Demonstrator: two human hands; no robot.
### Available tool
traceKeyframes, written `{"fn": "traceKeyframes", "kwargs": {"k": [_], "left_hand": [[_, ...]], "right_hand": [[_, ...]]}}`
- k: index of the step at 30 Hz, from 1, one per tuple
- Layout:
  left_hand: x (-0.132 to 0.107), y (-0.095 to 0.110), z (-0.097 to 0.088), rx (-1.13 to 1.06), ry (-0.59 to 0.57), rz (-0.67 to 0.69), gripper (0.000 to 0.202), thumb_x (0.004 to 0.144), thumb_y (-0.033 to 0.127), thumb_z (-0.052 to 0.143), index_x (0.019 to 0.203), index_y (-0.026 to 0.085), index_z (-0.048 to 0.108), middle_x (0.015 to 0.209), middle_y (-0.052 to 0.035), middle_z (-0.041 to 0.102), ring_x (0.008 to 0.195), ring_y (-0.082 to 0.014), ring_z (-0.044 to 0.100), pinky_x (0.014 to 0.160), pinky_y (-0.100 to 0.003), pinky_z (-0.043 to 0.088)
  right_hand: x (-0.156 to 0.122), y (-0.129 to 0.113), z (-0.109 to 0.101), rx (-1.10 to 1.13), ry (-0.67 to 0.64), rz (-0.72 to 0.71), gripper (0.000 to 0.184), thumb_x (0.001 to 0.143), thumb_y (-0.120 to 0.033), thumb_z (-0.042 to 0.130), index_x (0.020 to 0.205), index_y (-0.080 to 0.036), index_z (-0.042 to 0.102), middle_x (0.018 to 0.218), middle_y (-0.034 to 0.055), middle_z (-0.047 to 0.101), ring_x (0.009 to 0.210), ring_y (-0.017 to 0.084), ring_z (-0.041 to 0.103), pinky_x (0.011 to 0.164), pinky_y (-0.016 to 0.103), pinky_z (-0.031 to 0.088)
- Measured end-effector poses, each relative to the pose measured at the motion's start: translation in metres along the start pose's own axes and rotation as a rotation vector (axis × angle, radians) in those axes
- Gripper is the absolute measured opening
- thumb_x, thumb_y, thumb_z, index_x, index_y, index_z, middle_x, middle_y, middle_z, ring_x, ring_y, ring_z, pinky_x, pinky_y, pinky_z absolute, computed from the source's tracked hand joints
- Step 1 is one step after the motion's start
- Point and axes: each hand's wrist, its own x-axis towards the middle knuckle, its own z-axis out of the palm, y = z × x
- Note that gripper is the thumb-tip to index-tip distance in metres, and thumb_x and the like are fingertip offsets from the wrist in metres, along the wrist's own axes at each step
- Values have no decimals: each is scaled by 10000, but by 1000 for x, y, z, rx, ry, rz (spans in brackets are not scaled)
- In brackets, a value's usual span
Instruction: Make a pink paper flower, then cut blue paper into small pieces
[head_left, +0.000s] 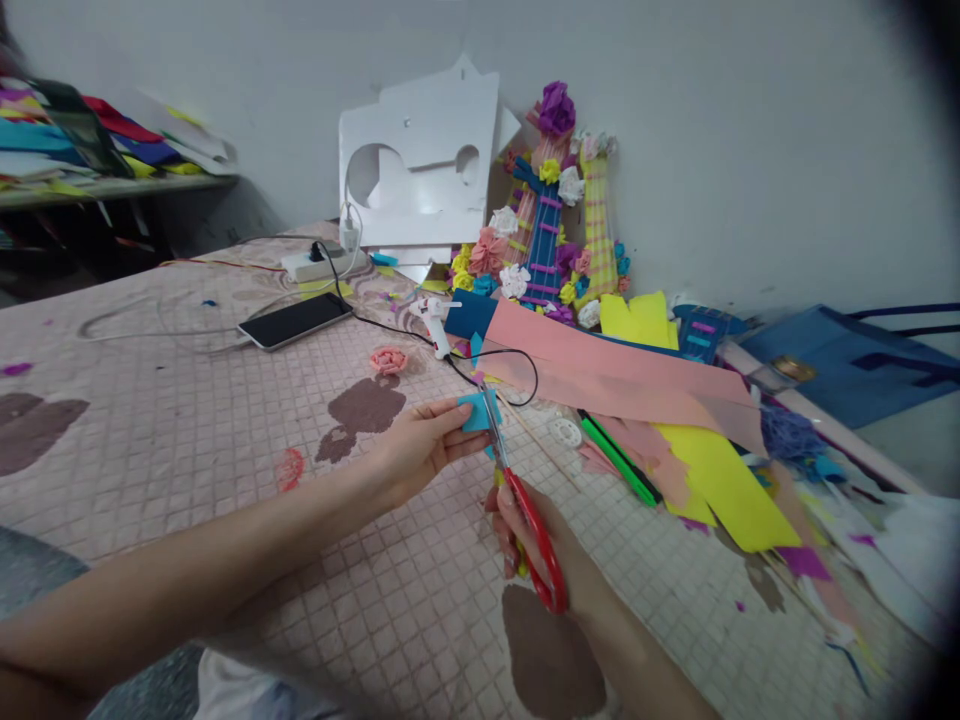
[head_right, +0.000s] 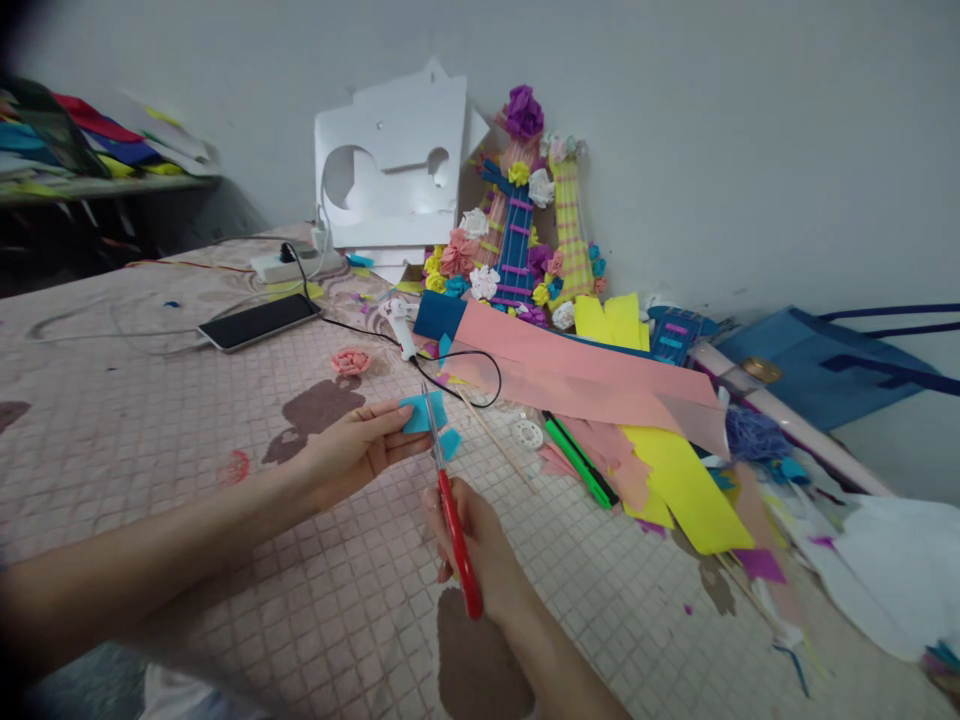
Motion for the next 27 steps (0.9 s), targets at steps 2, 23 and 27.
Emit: {"fn": "traceKeyframes", "kwargs": {"k": [2, 23, 27], "left_hand": [[1, -1, 0, -4, 1, 1, 248, 888, 59, 509, 752, 118, 708, 838, -70, 738, 738, -155, 707, 890, -343, 539], [1, 0, -4, 44, 3, 9, 202, 900, 126, 522, 816, 93, 702, 920, -103, 731, 815, -182, 705, 897, -341, 540], [2, -1, -5, 46, -14, 16, 193, 896, 126, 523, 833, 96, 703, 939, -107, 729, 835, -186, 703, 922, -354, 528]], "right_hand": [[1, 1, 0, 8, -2, 1, 466, 809, -673, 465, 827, -208, 485, 514, -92, 386, 410, 70, 385, 396, 197, 439], [1, -3, 0, -11, 12, 22, 466, 793, -672, 485, 806, -207, 476, 508, -100, 351, 407, 61, 353, 379, 181, 400], [0, -5, 1, -18, 26, 21, 481, 779, -686, 487, 788, -205, 469, 512, -97, 356, 407, 63, 365, 379, 186, 403]]}}
